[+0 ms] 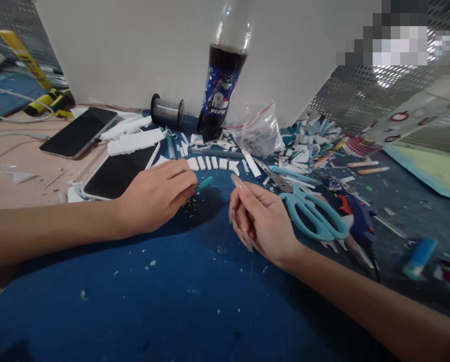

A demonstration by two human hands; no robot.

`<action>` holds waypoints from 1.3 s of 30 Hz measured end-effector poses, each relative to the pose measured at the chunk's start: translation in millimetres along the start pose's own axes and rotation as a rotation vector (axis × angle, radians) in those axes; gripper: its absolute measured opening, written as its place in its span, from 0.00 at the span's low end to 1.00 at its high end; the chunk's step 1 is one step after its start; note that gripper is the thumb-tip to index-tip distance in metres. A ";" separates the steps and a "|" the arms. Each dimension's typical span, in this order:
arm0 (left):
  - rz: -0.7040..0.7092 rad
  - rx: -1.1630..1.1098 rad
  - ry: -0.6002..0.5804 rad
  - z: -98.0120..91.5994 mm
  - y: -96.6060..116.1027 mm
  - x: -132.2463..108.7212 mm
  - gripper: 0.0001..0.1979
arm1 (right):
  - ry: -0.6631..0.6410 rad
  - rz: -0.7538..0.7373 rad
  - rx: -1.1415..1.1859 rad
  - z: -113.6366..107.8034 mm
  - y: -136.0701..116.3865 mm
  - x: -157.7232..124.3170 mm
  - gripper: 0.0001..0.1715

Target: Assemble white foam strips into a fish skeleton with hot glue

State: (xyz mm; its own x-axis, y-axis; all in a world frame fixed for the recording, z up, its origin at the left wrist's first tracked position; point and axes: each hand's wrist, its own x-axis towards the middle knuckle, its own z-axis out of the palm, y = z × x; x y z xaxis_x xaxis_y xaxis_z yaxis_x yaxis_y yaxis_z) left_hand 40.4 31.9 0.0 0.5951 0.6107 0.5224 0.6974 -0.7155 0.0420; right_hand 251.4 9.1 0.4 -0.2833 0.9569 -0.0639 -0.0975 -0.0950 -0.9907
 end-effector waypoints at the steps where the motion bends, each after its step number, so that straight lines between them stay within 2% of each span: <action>1: -0.015 -0.013 -0.020 0.3 -0.4 0.3 0.14 | 0.002 0.007 -0.013 -0.3 0.3 -0.9 0.20; 6: -0.034 -0.066 -0.073 1.2 -2.4 0.1 0.12 | -0.006 0.031 -0.002 -2.7 1.6 -1.6 0.20; 16: 0.047 0.066 -0.095 3.1 -2.8 -1.2 0.14 | -0.015 0.070 -0.011 -6.2 -0.5 -1.2 0.21; 24: 0.054 0.015 -0.040 3.1 -3.4 -0.7 0.14 | -0.027 0.050 -0.007 -6.6 0.0 -1.9 0.19; 39: -0.039 -0.204 0.047 -0.3 0.3 2.3 0.10 | -0.059 0.000 -0.133 -1.7 1.2 -6.7 0.20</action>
State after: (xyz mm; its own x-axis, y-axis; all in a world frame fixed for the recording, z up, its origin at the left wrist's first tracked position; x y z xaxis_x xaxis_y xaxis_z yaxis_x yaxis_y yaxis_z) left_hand 41.9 33.0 1.5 0.5470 0.6261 0.5557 0.6211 -0.7486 0.2320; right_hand 254.8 3.0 -0.6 -0.3393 0.9387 -0.0607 0.0285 -0.0543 -0.9981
